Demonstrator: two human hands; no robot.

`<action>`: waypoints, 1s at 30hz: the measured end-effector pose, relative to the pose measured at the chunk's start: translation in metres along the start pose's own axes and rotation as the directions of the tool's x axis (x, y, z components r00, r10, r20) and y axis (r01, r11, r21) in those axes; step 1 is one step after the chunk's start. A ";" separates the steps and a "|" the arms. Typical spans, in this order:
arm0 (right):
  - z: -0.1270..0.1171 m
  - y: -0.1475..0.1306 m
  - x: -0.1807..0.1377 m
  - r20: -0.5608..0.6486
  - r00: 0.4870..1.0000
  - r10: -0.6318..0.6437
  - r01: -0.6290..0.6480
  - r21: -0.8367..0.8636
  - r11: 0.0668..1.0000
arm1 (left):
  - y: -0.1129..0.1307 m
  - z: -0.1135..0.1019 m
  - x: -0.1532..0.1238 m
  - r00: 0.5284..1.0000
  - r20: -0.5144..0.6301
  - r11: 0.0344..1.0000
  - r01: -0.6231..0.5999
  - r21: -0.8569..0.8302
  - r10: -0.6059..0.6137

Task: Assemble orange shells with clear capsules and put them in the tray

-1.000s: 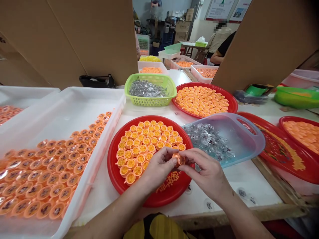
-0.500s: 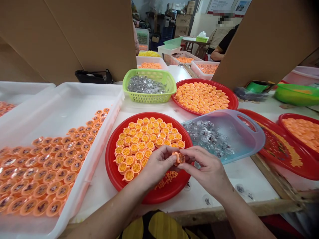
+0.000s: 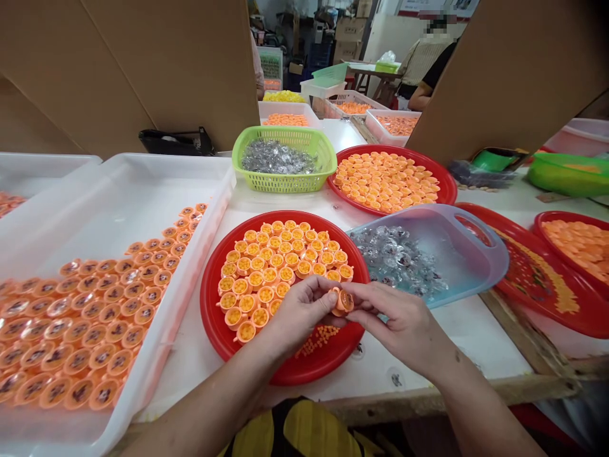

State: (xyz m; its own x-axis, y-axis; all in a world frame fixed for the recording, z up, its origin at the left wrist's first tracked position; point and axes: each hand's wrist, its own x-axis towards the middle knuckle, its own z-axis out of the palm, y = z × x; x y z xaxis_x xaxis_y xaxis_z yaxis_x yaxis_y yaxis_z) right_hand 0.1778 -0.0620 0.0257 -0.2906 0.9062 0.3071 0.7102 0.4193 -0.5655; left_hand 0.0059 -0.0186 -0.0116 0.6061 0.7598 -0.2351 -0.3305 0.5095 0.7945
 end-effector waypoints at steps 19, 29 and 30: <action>-0.001 -0.006 0.002 -0.044 0.993 0.114 -0.112 0.048 0.993 | -0.004 0.003 -0.001 1.000 0.001 0.999 -0.028 -0.028 0.028; 0.003 -0.008 0.002 -0.120 0.993 0.017 -0.019 -0.011 1.000 | 0.000 0.005 -0.004 0.996 -0.038 0.989 -0.078 0.129 0.083; 0.004 -0.009 0.001 -0.128 0.992 0.007 -0.009 -0.021 1.000 | 0.000 0.006 -0.005 0.995 -0.038 0.988 -0.086 0.128 0.092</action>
State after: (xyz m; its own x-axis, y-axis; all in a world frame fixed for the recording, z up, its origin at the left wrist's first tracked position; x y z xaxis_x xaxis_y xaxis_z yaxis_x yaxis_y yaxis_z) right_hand 0.1686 -0.0644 0.0280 -0.2016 0.8947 0.3986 0.7260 0.4097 -0.5524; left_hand 0.0074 -0.0245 -0.0069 0.5454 0.8181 -0.1825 -0.2857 0.3861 0.8771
